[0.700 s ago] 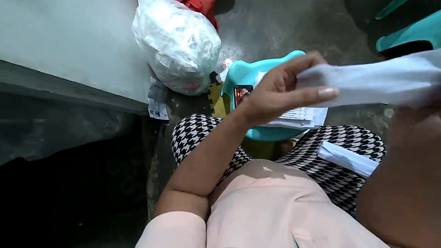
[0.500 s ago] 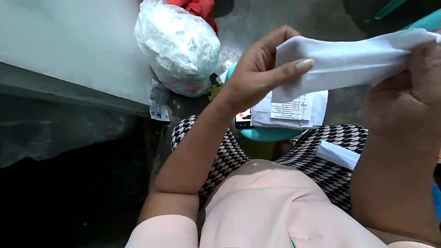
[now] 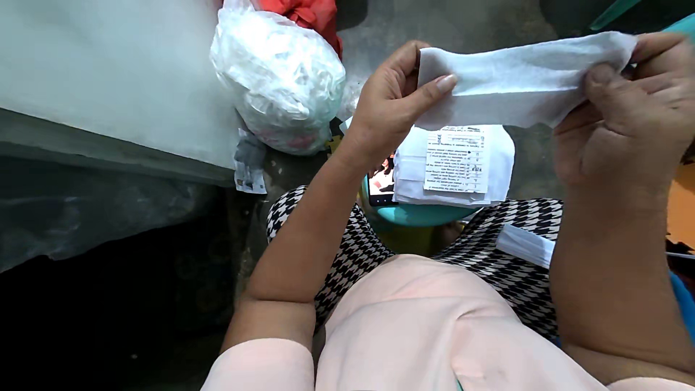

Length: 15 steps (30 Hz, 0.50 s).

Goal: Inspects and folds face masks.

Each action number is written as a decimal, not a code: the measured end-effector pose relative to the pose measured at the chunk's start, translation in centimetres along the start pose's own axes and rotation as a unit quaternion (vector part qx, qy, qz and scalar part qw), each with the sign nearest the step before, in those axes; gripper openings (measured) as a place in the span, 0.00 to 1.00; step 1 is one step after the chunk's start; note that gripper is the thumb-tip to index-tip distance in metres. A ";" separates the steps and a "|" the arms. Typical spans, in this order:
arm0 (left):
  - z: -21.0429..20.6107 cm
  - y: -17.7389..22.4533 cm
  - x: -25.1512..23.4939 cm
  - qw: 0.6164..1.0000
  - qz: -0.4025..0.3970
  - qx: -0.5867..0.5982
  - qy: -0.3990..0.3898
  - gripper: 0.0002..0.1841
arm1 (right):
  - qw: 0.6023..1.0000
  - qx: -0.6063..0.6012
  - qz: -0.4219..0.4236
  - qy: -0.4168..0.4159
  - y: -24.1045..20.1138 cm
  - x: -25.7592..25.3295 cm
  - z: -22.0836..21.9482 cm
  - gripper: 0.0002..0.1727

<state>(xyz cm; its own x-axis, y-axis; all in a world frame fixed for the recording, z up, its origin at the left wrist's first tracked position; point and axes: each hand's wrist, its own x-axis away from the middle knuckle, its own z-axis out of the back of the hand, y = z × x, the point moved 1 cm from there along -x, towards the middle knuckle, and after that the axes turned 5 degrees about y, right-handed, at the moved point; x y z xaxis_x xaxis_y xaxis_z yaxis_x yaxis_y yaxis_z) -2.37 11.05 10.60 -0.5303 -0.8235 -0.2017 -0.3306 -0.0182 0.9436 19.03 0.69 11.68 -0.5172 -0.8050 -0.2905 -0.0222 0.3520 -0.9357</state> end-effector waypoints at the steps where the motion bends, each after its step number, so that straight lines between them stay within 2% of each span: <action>1: 0.0 -0.2 -0.1 1.000 0.002 -0.004 0.007 0.08 | 1.000 0.000 -0.004 -0.002 0.2 0.0 0.0 0.13; 9: 1.0 -4.0 -0.6 0.999 -0.003 -0.043 0.025 0.07 | 0.998 0.037 -0.046 -0.020 3.4 -0.2 0.3 0.09; 15: 1.3 -5.0 -0.6 0.997 0.037 -0.065 0.009 0.08 | 0.997 0.034 -0.062 -0.037 6.1 -0.2 0.4 0.10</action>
<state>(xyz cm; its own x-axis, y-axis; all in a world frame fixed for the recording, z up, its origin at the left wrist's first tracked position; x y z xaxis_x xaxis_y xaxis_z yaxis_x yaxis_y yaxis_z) -1.39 12.39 5.65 -0.5354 -0.8350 -0.1266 -0.1869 -0.0291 0.9819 19.31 2.81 5.91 -0.4488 -0.8745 -0.1839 -0.0224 0.2168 -0.9760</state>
